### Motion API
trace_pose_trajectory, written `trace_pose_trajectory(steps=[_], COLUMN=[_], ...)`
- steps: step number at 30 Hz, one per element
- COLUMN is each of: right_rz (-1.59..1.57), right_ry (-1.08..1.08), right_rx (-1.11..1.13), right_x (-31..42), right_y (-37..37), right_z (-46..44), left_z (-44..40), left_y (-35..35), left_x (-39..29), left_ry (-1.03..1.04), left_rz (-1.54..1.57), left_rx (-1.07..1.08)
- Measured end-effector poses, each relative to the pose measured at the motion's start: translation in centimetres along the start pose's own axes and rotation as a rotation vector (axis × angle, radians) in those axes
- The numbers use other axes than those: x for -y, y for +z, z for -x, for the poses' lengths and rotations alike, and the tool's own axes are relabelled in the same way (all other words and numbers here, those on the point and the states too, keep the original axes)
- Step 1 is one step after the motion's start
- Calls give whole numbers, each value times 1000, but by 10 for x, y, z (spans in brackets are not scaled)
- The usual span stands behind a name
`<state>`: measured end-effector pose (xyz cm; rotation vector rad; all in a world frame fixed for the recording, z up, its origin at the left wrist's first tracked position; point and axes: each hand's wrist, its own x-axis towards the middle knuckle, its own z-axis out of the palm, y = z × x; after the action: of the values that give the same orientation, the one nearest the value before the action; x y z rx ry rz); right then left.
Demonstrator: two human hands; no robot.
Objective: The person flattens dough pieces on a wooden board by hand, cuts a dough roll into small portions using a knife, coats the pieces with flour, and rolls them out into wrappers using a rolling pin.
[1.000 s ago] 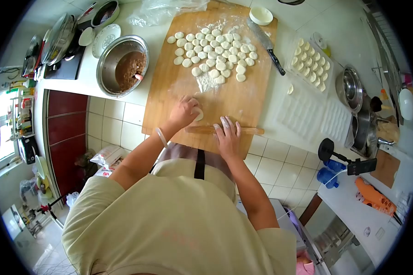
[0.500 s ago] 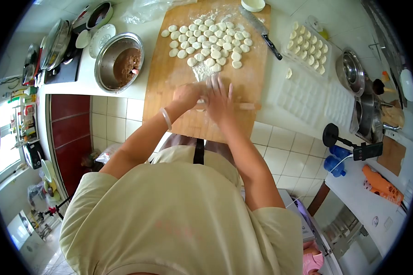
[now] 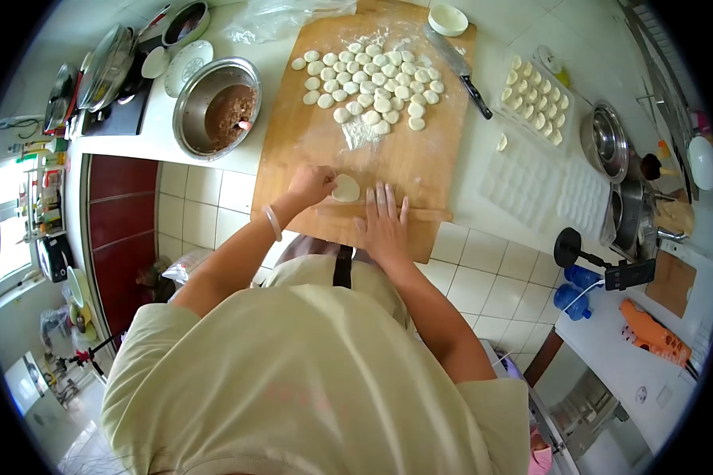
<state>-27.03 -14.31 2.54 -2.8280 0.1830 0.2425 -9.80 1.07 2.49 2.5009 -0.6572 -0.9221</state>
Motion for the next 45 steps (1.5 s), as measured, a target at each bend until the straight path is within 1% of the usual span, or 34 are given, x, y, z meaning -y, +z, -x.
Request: trace_pose_trajectory(steps=[1,3,6,7,9,10,12,13,15,16,18,19,20,21,22,24,25,27,29,30,31,33,34,35,36,37,39,40,42,43,45], right_rz=[-2,61,110,112,18,0,11,18,33,58,57,57,59,27,-6,8,21,25,88,100,101,45,47,24,-1,-3,56,51,113,111,39], right_ry=[-2,-46,-12,-7,-32,-27,-32,-28,-47,-61,-47,-40,-45,-48,-53,-46,-36,-23,-35,6,5,0,-1,0,5,2,-26,-28,13,18,-45], right_rx=[12,-116,-139,-139,-110,-43,-69,-91,-118,-147,-179,-208,-210,-138,-56,-81,-109,-133,-210,-170,-180,-128,-122,-61,4,11,-101,-102,-85,-86,-164], right_x=[0,1,-6,-6,-3,-2,3,6,5,2,0,0,1,3,8,10,14,17,11,10,11,12,14,16,19,20,25,23,17,18,18], right_y=[0,-5,-6,-5,-3,4,4,5,1,0,0,0,3,11,10,13,11,5,2,0,0,8,11,14,16,13,-2,-4,-6,-3,6], right_z=[-4,-47,-89,-79,-49,-21,-15,-9,-45,-61,-76,-78,-59,-25,-5,-5,-4,-46,-84,-92,-88,-55,-31,-5,9,2,-40,-65,-100,-94,-69], left_z=[4,-4,-24,-21,-18,-8,4,8,5,-1,-18,-16,-12,-9,-2,8,11,7,-8,-13,-11,-1,2,2,4,7,7,0,-15,-14,-18], left_y=[3,0,7,9,3,4,7,9,3,4,6,6,4,1,1,5,7,-2,-4,-5,-8,-8,-3,7,14,10,-10,-13,-16,-15,-14], left_x=[-2,-9,-11,-11,-6,1,11,6,-8,-10,-10,-9,-3,4,12,26,19,-3,-8,-9,-9,-2,12,30,41,36,11,4,-7,-6,1], left_ry=[-8,2,53,58,14,3,-30,-39,-35,-33,34,37,-33,-102,-110,-38,-44,-112,-84,-60,-56,-30,-33,-13,5,-1,-101,-105,-94,-92,-38], left_rz=[6,-140,-235,-234,-184,-179,-34,-29,-145,-148,-285,-286,-200,-114,-107,-7,-2,-104,-138,-168,-172,-73,-69,-21,27,31,-208,-211,-342,-345,-383], left_rx=[7,-17,-50,-48,-98,-97,-15,-7,-99,-98,-115,-118,-102,-87,-86,19,27,-107,-80,-54,-62,-182,-180,-121,-58,-54,40,39,32,34,51])
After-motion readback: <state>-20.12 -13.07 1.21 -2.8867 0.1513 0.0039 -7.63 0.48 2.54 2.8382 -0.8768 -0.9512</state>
